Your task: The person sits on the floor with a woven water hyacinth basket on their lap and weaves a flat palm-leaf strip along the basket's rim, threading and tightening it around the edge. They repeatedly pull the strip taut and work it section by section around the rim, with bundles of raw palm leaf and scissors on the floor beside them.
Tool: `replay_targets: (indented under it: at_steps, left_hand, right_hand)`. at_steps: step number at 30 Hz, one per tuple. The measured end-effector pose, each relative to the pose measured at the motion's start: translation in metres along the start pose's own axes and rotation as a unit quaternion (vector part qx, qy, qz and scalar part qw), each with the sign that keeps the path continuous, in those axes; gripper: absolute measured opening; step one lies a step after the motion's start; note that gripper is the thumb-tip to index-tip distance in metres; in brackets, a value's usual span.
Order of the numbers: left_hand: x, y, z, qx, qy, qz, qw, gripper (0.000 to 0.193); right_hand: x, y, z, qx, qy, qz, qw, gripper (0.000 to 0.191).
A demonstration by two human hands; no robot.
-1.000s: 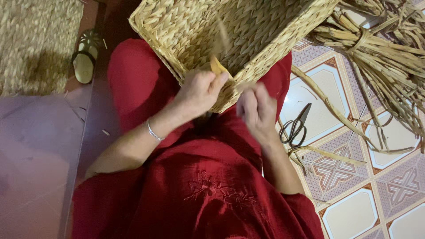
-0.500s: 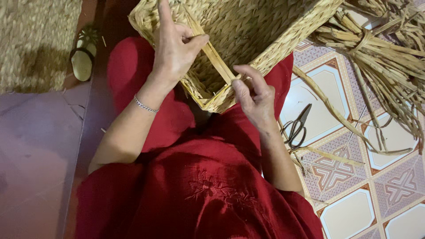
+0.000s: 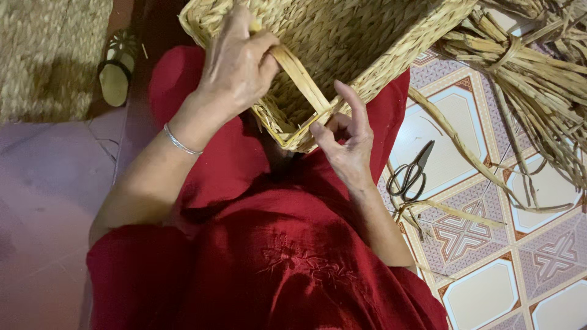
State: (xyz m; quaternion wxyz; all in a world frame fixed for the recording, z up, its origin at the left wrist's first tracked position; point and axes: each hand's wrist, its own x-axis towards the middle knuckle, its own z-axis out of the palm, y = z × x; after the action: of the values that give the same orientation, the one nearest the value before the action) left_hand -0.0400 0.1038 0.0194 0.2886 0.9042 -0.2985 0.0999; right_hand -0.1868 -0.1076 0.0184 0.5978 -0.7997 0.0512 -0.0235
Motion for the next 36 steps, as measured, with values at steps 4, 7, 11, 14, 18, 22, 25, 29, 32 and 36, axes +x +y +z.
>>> replay_targets:
  at_steps: [4,7,11,14,18,22,25,29,32,36]
  left_hand:
    - [0.006,0.013,0.001,-0.438,-0.244,-0.28,0.819,0.021]
    - [0.005,0.02,-0.002,-0.527,-0.279,-0.283,0.752,0.017]
    - [0.004,0.026,-0.001,-0.538,-0.325,-0.272,0.728,0.024]
    - [0.007,0.025,0.002,-0.533,-0.324,-0.289,0.726,0.027]
    - [0.007,0.021,0.004,-0.553,-0.324,-0.293,0.71,0.028]
    - [0.003,0.022,0.007,-0.544,-0.33,-0.295,0.712,0.029]
    - [0.002,0.024,0.013,-0.541,-0.332,-0.288,0.717,0.027]
    - [0.005,0.025,0.022,-0.494,-0.367,-0.299,0.73,0.027]
    - [0.006,0.028,0.026,-0.463,-0.36,-0.285,0.758,0.029]
    - [0.005,0.029,0.02,-0.445,-0.346,-0.29,0.774,0.034]
  right_hand:
    - [-0.001,0.0,0.002,0.013,0.003,0.002,1.0,0.073]
    - [-0.002,0.0,0.002,0.016,0.004,-0.008,1.0,0.073]
    - [-0.003,0.0,0.0,-0.002,0.002,0.001,1.0,0.074]
    - [-0.003,0.0,0.0,0.003,0.001,0.003,1.0,0.076]
    - [-0.004,-0.002,0.002,0.012,0.004,-0.011,1.0,0.076]
    - [-0.006,-0.002,0.003,0.033,0.011,0.008,0.999,0.079]
    - [-0.008,0.001,0.006,0.054,0.029,-0.013,0.998,0.072]
    - [-0.012,0.012,0.016,0.073,0.07,-0.037,0.994,0.05]
    - [-0.015,0.018,0.018,0.042,0.07,-0.031,0.996,0.032]
    - [-0.014,0.018,0.015,0.022,0.053,-0.03,0.998,0.019]
